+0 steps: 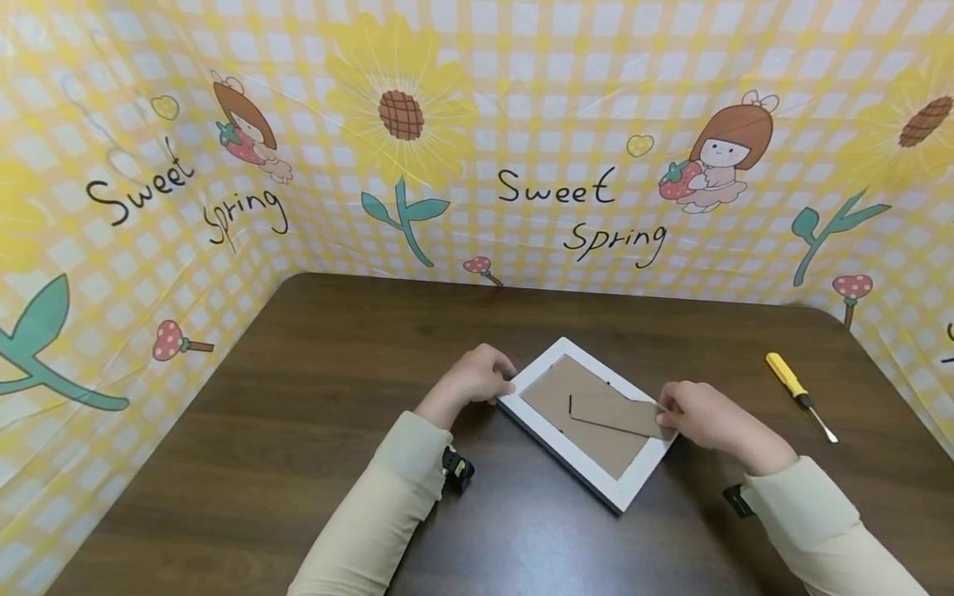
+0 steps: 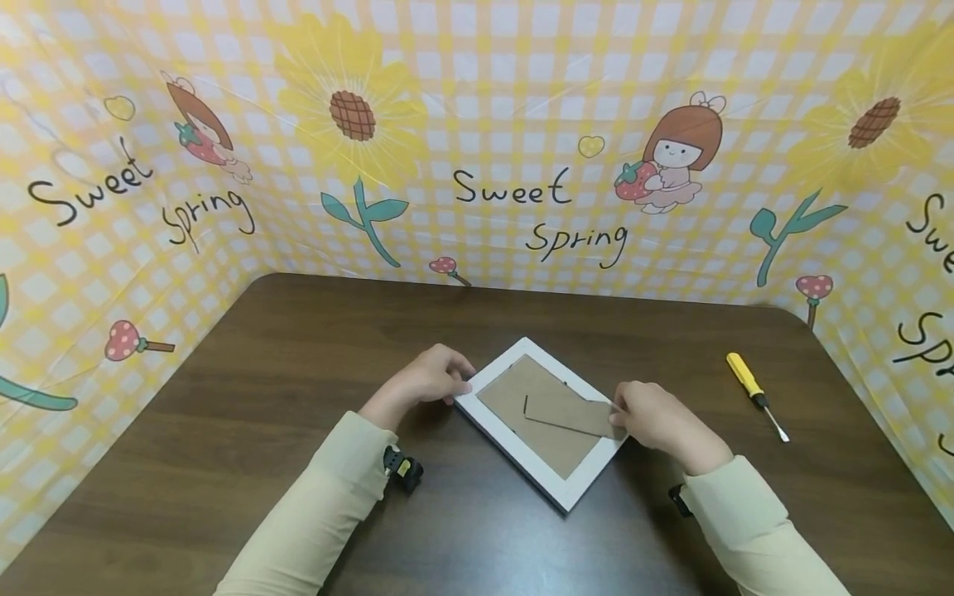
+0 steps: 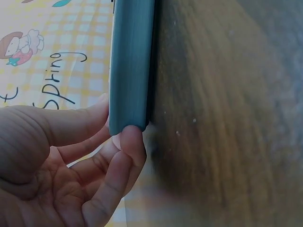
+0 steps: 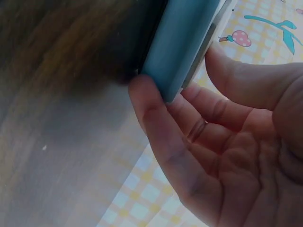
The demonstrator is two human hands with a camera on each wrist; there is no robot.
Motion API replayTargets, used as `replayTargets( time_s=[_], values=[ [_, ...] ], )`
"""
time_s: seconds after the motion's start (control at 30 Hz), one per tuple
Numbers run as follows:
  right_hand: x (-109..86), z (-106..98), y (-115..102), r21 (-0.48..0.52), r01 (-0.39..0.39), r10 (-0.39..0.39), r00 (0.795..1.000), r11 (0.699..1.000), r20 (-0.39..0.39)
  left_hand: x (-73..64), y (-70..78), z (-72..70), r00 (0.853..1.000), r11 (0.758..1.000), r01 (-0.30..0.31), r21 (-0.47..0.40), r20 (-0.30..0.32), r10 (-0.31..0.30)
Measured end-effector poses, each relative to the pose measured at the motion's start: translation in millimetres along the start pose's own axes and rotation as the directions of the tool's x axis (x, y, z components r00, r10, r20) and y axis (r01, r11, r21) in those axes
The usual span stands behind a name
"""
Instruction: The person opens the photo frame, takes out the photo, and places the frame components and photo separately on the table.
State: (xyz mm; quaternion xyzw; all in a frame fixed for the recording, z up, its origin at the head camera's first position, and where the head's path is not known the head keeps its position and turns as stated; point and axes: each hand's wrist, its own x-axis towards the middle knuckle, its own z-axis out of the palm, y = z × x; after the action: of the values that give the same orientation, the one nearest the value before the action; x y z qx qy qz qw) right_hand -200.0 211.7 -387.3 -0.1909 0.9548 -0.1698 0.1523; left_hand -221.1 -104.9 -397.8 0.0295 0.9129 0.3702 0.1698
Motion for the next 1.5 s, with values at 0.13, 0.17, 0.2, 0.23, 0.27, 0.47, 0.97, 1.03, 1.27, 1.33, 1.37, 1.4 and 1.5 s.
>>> replayTargets(
  time_s=[0.13, 0.17, 0.2, 0.23, 0.27, 0.47, 0.97, 1.03, 1.27, 1.33, 1.37, 1.4, 1.5],
  values=[
    [-1.9, 2, -3, -0.005, 0.027, -0.027, 1.000, 1.000, -0.005, 3.8, -1.4, -1.5, 0.999, 1.000, 0.000, 0.030, -0.032, 0.001],
    [-2.3, 3, -3, -0.003, 0.034, -0.034, 0.999, 0.999, -0.003, 4.9, -1.6, -2.0, 0.999, 0.999, 0.000, 0.041, -0.041, 0.001],
    [-2.7, 3, -4, -0.001, 0.042, -0.042, 0.999, 0.999, -0.002, 5.8, -1.9, -2.5, 0.999, 0.998, 0.000, 0.057, -0.052, 0.003],
    [-3.0, 4, -4, 0.002, 0.048, -0.048, 0.999, 0.999, 0.000, 6.7, -2.0, -3.0, 0.998, 0.998, 0.001, 0.069, -0.062, 0.003],
    [-3.4, 5, -5, 0.005, 0.053, -0.053, 0.999, 0.999, 0.001, 7.7, -2.2, -3.5, 0.998, 0.997, 0.002, 0.081, -0.070, 0.004],
    [-5.1, 9, -8, 0.009, 0.057, -0.057, 0.998, 0.998, 0.001, 11.3, -1.3, -5.1, 0.995, 0.994, 0.014, 0.108, -0.100, -0.003],
    [4.5, -8, -10, 0.025, 0.076, -0.078, 0.994, 0.997, 0.077, -0.8, -6.0, -9.5, 0.989, 0.995, 0.099, -0.013, -0.108, -0.099],
    [10.5, -15, -13, 0.030, 0.082, -0.083, 0.995, 0.996, 0.056, -6.7, -6.5, -10.9, 0.985, 0.990, 0.131, -0.049, -0.106, -0.136],
    [38.1, -33, -22, 0.077, 0.075, -0.082, 0.993, 0.994, 0.080, -25.3, -5.9, -5.4, 0.987, 0.971, 0.158, -0.180, 0.025, -0.156],
    [45.5, -34, -23, 0.095, 0.065, -0.075, 0.991, 0.993, 0.112, -28.6, -4.6, -1.6, 0.988, 0.970, 0.151, -0.188, 0.054, -0.143],
    [48.7, -33, -24, 0.102, 0.060, -0.073, 0.989, 0.993, 0.128, -29.7, -3.8, 0.5, 0.988, 0.970, 0.148, -0.193, 0.067, -0.138],
    [52.2, -33, -24, 0.108, 0.055, -0.070, 0.987, 0.993, 0.144, -30.4, -3.1, 2.6, 0.988, 0.971, 0.144, -0.192, 0.076, -0.131],
    [59.1, -29, -25, 0.123, 0.051, -0.074, 0.980, 0.991, 0.184, -31.2, -1.0, 8.0, 0.988, 0.970, 0.138, -0.199, 0.094, -0.122]
  ],
)
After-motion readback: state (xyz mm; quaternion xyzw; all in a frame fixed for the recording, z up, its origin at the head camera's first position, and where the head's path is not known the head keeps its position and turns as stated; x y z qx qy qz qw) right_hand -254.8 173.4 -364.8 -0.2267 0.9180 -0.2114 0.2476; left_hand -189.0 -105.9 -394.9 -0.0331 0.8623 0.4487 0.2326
